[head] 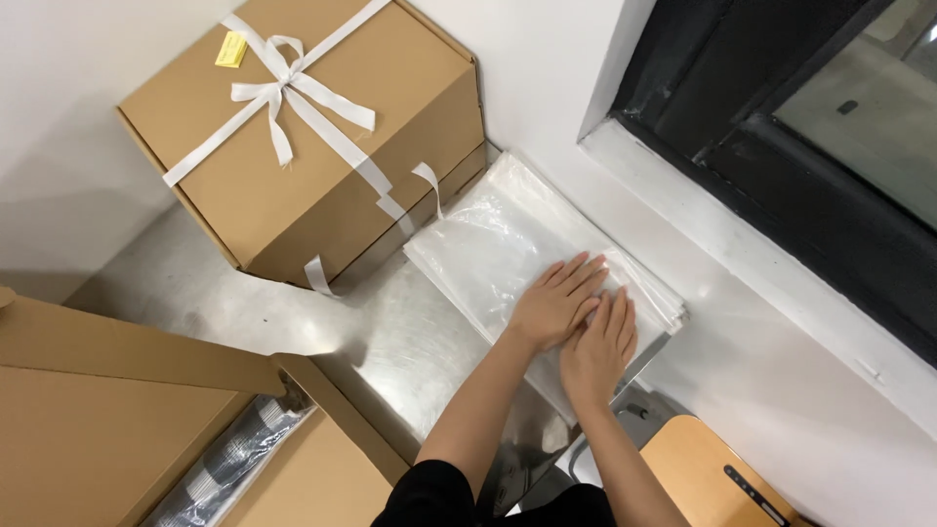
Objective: The person unpacks a folded plaid garment from a plastic bag inside a cardboard box. They unfold the garment, place it on a green hanger, and hang it on a clothing rack. The person then folds the empty plastic bag and places it on a nearby surface before closing the cardboard box.
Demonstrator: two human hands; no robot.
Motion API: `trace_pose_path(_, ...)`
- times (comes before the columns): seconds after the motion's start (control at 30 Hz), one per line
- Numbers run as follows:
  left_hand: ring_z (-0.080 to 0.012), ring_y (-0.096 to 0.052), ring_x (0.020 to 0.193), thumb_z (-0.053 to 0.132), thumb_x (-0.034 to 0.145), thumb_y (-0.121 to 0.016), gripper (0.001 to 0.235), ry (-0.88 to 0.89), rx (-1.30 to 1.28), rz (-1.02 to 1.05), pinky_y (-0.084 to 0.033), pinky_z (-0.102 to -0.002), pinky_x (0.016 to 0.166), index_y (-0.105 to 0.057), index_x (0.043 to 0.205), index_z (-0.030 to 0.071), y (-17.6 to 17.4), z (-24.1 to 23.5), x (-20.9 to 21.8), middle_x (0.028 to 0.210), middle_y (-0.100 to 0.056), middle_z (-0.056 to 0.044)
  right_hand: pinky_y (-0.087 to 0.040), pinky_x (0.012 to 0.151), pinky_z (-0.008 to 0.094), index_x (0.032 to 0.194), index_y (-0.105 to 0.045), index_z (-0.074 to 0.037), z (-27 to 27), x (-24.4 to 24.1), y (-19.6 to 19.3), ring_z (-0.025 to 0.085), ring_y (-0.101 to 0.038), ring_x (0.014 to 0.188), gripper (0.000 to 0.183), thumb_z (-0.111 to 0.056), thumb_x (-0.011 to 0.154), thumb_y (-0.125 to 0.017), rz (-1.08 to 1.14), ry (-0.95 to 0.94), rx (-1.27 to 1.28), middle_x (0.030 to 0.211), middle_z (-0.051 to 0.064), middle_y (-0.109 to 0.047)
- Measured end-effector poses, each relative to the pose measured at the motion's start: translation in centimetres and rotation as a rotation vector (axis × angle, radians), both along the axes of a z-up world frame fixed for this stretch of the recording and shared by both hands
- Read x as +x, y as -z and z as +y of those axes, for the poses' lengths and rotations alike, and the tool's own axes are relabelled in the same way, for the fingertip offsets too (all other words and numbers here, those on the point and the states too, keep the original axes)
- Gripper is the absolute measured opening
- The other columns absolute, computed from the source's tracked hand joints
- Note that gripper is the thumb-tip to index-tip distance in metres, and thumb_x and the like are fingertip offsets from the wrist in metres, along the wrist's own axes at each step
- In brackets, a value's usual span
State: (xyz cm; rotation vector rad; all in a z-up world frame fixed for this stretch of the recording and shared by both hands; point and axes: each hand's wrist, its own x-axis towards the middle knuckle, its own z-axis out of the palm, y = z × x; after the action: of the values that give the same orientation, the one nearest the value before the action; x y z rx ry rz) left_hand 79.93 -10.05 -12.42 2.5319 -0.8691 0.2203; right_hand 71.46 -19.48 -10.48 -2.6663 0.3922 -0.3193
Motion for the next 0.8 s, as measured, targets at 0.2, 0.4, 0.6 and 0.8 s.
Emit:
trace_pose_path(0.2,-0.0188,-0.024,0.167,0.055,0.116,-0.024,0.054,-0.032,0.197,0.091,-0.016,-0.055,0.135,-0.030,0.168,0.044,-2.7,2.7,1.7,0.179,-0.027,0.012,0.003,0.127,0.061,0.167,-0.036,-0.016,2.0,-0.2,-2.4,0.038,-0.008,0.166,0.060,-0.036,0.111,-0.045,0.069,-0.005,-0.014,0.180,0.015,-0.017)
trace_pose_path(0.4,-0.0137,-0.003,0.167,0.067,0.110,-0.020,0.057,-0.206,0.358,0.293,0.005,-0.075,0.127,-0.023,0.166,0.054,-5.6,6.5,5.1,0.180,-0.010,0.019,0.010,0.126,0.065,0.170,-0.030,-0.023,1.9,0.2,-1.2,0.040,-0.003,0.167,0.073,-0.060,0.108,-0.040,0.211,-0.007,-0.078,0.182,0.016,-0.013)
trace_pose_path(0.6,-0.0162,-0.002,0.167,0.073,0.106,-0.026,0.061,-0.352,0.342,0.291,0.006,-0.080,0.124,-0.021,0.165,0.056,-5.8,7.9,6.2,0.180,-0.010,0.017,0.012,0.123,0.067,0.170,-0.032,-0.021,1.9,0.3,-1.1,0.046,-0.007,0.164,0.082,-0.067,0.104,-0.047,0.188,-0.012,-0.063,0.179,0.022,-0.020)
trace_pose_path(0.8,-0.0197,0.000,0.167,0.071,0.108,-0.030,0.062,-0.499,0.245,0.326,-0.001,-0.078,0.126,-0.023,0.167,0.052,-5.0,8.9,6.9,0.181,-0.008,0.013,0.016,0.122,0.063,0.170,-0.031,-0.022,1.8,0.7,-1.0,0.041,-0.004,0.165,0.091,-0.077,0.100,-0.048,0.215,0.009,-0.012,0.180,0.018,-0.019)
